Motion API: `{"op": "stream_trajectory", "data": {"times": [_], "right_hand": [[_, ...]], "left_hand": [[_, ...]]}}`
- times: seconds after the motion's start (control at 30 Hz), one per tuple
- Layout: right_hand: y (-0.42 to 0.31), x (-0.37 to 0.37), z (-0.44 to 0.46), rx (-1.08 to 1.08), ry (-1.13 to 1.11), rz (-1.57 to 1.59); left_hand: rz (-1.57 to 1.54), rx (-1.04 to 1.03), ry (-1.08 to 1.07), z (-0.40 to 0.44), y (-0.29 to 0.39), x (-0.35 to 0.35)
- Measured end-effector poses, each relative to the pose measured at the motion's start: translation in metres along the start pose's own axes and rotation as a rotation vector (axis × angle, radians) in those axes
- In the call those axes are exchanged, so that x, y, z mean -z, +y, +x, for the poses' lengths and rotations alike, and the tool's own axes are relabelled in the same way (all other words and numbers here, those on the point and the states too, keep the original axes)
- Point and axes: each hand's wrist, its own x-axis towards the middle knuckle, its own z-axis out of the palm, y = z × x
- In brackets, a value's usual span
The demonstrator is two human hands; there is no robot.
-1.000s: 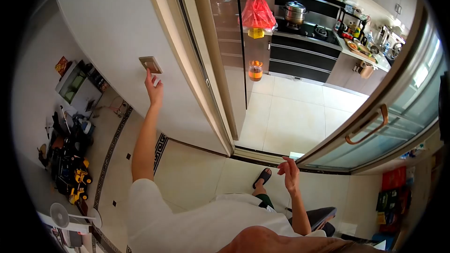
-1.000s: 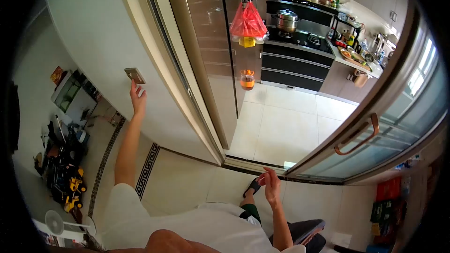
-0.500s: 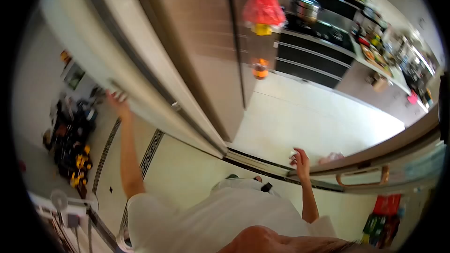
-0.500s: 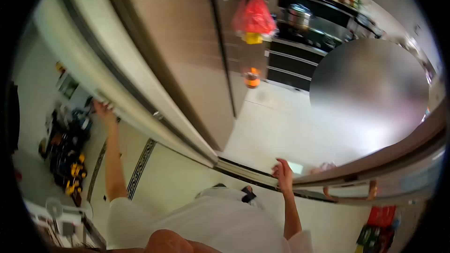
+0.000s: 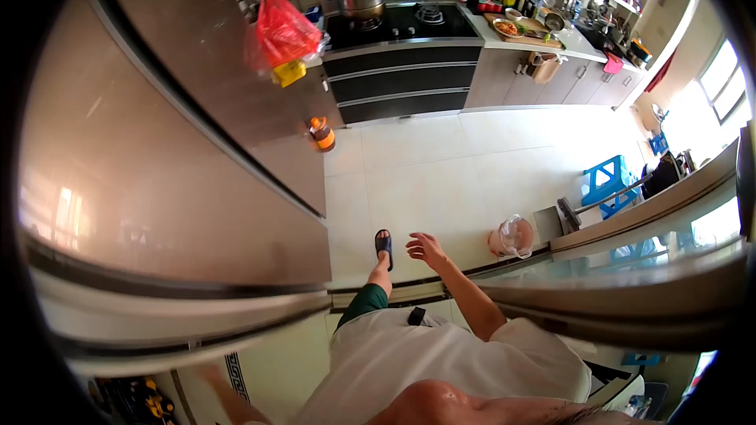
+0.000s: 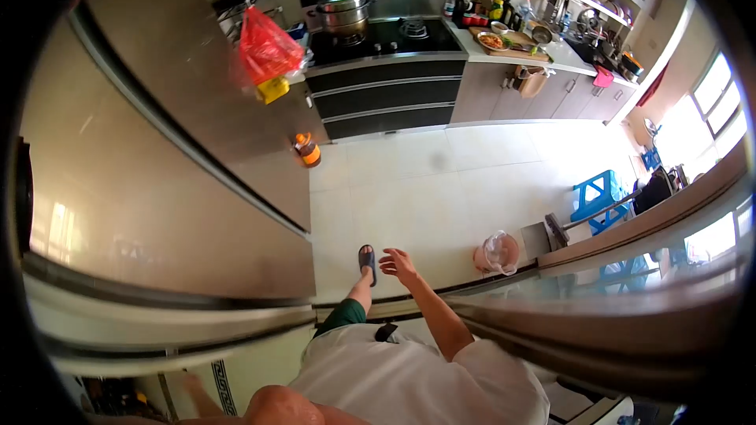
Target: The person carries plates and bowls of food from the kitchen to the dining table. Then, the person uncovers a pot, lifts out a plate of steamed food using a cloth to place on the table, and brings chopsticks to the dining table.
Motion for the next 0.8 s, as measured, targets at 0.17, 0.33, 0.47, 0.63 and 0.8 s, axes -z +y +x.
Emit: {"op": "stream_trajectory", "data": {"times": [0.17, 0.33, 0.47, 0.63, 0.8], "right_hand": [[0.001, 0.121, 0.092, -0.173, 0.435, 0.445], [-0.069, 0.258, 0.126, -0.195, 0.689, 0.383], [-0.175, 0.281, 0.15, -0.095, 0.872, 0.24], [-0.267, 0.27, 0.234, -0.029, 0.708, 0.157], [-0.389, 0.25, 0.403, 0.203, 0.538, -0.183]], "left_hand": [[-0.059, 0.859, -0.866, -0.309, 0.045, -0.163], [-0.301, 1.314, -1.489, -0.397, 0.079, -0.325], [-0.348, 1.005, -1.48, -0.351, 0.131, -0.539], [-0.436, 0.997, -1.468, -0.28, 0.308, -0.746], [-0.64, 0.856, -1.609, -0.309, 0.417, -0.827]]}}
